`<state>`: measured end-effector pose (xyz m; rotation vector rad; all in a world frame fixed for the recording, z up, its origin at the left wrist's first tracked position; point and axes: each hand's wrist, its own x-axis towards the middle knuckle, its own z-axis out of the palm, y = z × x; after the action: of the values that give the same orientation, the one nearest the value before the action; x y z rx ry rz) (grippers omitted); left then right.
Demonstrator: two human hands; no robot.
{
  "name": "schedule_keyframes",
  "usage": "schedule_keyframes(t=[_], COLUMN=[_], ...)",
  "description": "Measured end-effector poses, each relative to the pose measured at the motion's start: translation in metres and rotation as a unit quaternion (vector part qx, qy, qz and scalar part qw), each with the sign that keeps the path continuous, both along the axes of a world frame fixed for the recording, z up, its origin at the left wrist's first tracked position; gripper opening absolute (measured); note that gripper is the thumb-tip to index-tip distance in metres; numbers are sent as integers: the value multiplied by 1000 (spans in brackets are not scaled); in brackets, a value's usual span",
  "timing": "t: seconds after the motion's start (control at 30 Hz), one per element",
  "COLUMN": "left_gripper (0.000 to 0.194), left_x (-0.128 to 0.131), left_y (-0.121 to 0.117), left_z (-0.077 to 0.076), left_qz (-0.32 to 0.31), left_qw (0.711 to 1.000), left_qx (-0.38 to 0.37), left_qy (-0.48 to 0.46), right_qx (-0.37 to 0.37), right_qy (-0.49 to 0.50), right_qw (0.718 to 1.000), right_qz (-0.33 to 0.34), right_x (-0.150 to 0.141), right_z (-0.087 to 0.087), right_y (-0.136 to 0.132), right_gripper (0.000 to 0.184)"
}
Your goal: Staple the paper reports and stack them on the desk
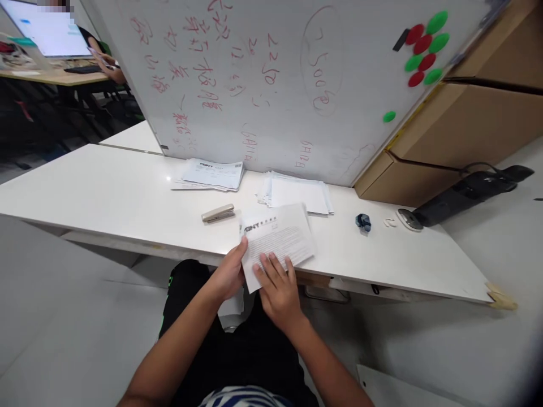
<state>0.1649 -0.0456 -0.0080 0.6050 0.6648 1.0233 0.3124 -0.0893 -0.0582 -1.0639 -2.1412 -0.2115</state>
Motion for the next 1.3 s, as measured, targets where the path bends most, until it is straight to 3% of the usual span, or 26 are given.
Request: schedule_keyframes(t=[0.13, 0.2, 0.27, 0.33, 0.4, 0.43, 0.53, 0.57, 0.6, 0.77, 0.9, 1.17, 1.23, 1.3], left_gripper=[48, 49, 51, 50, 49, 48, 50, 51, 51, 47, 41, 40, 43, 50], left_x=[-32, -46, -58, -68, -75, -77, -78, -78, -77, -82, -90, -88, -84, -81], left_y=[-37, -48, -56, -63, -67, -68, -69, -70, -71, -77, -77, -62, -59, -55], left_z=[-43, -64, -80, -90, -94, -95, -93, -91, -89, -78, -74, -74, -72, -65], left_qz=[96, 151, 184, 186, 178, 172, 154, 150, 149, 116, 98, 163, 171, 171], left_qw=[992, 982, 972, 968, 968, 969, 969, 967, 965, 965, 951, 935, 943, 957], left_qx=[-66, -76, -80, -83, -76, -73, -60, -53, -44, 21, 64, 40, 34, 38], left_qy=[48, 86, 118, 145, 160, 164, 185, 198, 211, 233, 287, 312, 283, 232], right_qx=[-117, -126, -109, -117, -206, -283, -506, -541, -554, -504, -502, -568, -565, -528], right_qy=[-30, -5, 74, 212, 370, 438, 547, 558, 566, 577, 576, 556, 543, 528], right_qw=[992, 990, 991, 963, 878, 823, 659, 625, 609, 634, 637, 599, 614, 656], right_qz=[47, 61, 6, -122, -224, -227, -101, -68, -54, -100, -97, -103, -95, -107], right_x=[-29, -30, -22, -9, 6, 12, 25, 27, 28, 34, 38, 35, 34, 34], right_z=[-29, -42, -53, -59, -59, -58, -54, -54, -55, -60, -49, -22, -18, -9], right_y=[-37, -47, -51, -49, -43, -39, -31, -29, -29, -29, -31, -31, -24, -13], right_gripper=[56, 58, 55, 53, 59, 62, 60, 56, 52, 47, 48, 51, 51, 50])
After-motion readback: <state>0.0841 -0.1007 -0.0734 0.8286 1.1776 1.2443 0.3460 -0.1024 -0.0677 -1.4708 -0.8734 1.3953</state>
